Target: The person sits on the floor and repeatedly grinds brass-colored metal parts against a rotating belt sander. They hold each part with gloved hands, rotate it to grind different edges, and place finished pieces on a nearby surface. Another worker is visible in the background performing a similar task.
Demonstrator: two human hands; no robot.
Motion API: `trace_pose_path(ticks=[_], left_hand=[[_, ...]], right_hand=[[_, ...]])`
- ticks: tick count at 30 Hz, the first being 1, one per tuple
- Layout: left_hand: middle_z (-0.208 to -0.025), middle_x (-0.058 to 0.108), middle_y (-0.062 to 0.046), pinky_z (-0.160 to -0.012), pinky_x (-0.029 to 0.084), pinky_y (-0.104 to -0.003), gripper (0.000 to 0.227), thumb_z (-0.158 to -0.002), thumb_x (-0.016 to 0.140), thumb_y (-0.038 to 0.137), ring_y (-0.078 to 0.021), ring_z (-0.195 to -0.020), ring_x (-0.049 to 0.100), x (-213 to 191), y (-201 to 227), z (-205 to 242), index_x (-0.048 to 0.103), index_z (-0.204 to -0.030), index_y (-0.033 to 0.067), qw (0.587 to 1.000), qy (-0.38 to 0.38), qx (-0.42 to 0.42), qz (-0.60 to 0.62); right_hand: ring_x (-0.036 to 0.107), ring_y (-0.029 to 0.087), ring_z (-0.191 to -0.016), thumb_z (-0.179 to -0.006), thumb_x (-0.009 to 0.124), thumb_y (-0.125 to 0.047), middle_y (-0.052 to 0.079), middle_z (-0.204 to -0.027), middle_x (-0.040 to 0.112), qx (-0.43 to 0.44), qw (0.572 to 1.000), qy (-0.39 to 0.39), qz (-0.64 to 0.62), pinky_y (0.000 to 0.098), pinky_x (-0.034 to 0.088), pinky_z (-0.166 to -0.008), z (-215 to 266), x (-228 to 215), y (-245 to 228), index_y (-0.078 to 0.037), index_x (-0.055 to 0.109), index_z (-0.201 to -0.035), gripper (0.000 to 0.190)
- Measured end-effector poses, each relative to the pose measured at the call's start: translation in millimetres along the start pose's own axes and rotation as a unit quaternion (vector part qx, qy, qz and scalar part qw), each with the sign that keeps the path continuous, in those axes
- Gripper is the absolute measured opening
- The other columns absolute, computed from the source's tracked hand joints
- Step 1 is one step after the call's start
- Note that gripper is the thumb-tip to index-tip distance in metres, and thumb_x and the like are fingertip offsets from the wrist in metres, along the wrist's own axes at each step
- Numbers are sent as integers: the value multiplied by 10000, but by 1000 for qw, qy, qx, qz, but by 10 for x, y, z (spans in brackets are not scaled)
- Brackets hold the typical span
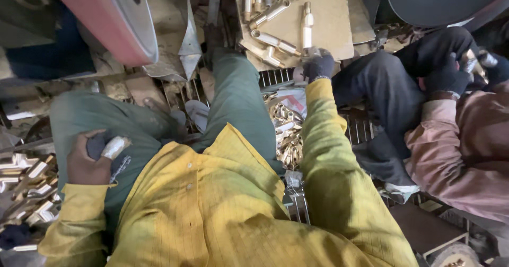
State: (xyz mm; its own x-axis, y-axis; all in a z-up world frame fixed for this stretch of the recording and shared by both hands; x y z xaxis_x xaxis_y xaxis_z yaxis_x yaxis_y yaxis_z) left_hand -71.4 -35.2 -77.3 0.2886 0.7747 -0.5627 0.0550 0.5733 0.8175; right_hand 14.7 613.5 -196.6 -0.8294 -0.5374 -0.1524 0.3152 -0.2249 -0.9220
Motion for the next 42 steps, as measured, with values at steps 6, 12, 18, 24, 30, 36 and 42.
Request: trace_pose_path(ticks=[6,12,18,24,30,36,42], left_hand=[[-1164,711,-169,-956,517,-347,401,-886,804,127,-257,-1073,685,123,-169,-79,643,-1239,27,1000,13,-17,4],[-1202,696,-181,-947,509,-456,587,-768,772,105,-396,-1123,664,316,-43,-266,580,-1320,153,995,-67,-64,-24],[-1222,661,-247,-961,497,-488,682,-758,766,118,-444,-1140,625,213,164,51,502,-1387,141,996,-37,76,11],[-1303,664,-211,-1003,517,-451,560,-923,759,175,-403,-1178,657,-229,-65,776,498,-1415,121,990,65,88,90],[-1314,690,-160,-859,555,-402,633,-852,705,38,-290,-1022,672,-1121,-1724,1769,509,-1453,57,955,230,-141,127],[-1184,675,-129,-698,610,-472,529,-878,885,220,-315,-931,690,-1014,-2846,3028,563,-1256,37,774,311,-482,269],[-1151,734,-199,-818,605,-463,426,-873,743,150,-352,-1005,732,-50,-3030,3112,630,-1280,93,843,181,-500,76]], right_hand=[[585,138,-611,-1003,630,-160,40,-756,617,-20,973,-31,-229,251,440,-508,1119,261,-477,-29,655,-1104,167],[633,158,-721,-1007,586,-105,106,-905,735,-52,921,-385,-15,284,497,-656,2530,1210,-951,17,646,-1285,309],[695,152,-930,-999,638,-120,95,-1027,720,-110,785,-585,175,292,558,-842,3064,2018,-681,2,688,-1238,273],[700,157,-987,-1002,595,-72,86,-1100,734,-248,712,-588,293,294,555,-884,2905,2211,-324,-3,711,-1199,239],[675,139,-841,-992,636,-88,86,-970,715,11,773,-578,262,268,558,-756,2852,2348,-122,12,656,-1212,243],[675,131,-876,-981,643,-83,64,-1014,707,-8,763,-573,300,280,563,-769,2848,2356,-65,6,658,-1218,253],[666,155,-928,-967,653,-88,83,-1043,710,-42,751,-562,344,295,557,-834,2775,2400,22,7,688,-1185,241]])
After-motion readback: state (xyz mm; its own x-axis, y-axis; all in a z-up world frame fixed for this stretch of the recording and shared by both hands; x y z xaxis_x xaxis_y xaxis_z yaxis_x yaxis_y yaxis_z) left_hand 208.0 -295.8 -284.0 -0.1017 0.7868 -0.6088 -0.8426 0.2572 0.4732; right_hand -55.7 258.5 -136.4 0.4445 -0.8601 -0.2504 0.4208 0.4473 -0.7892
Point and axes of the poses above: each hand's wrist, its own z-axis away from the middle knuckle, its own x-axis out of the palm, y = z × x, the point moved 2 cm from there along -z, towards the middle knuckle
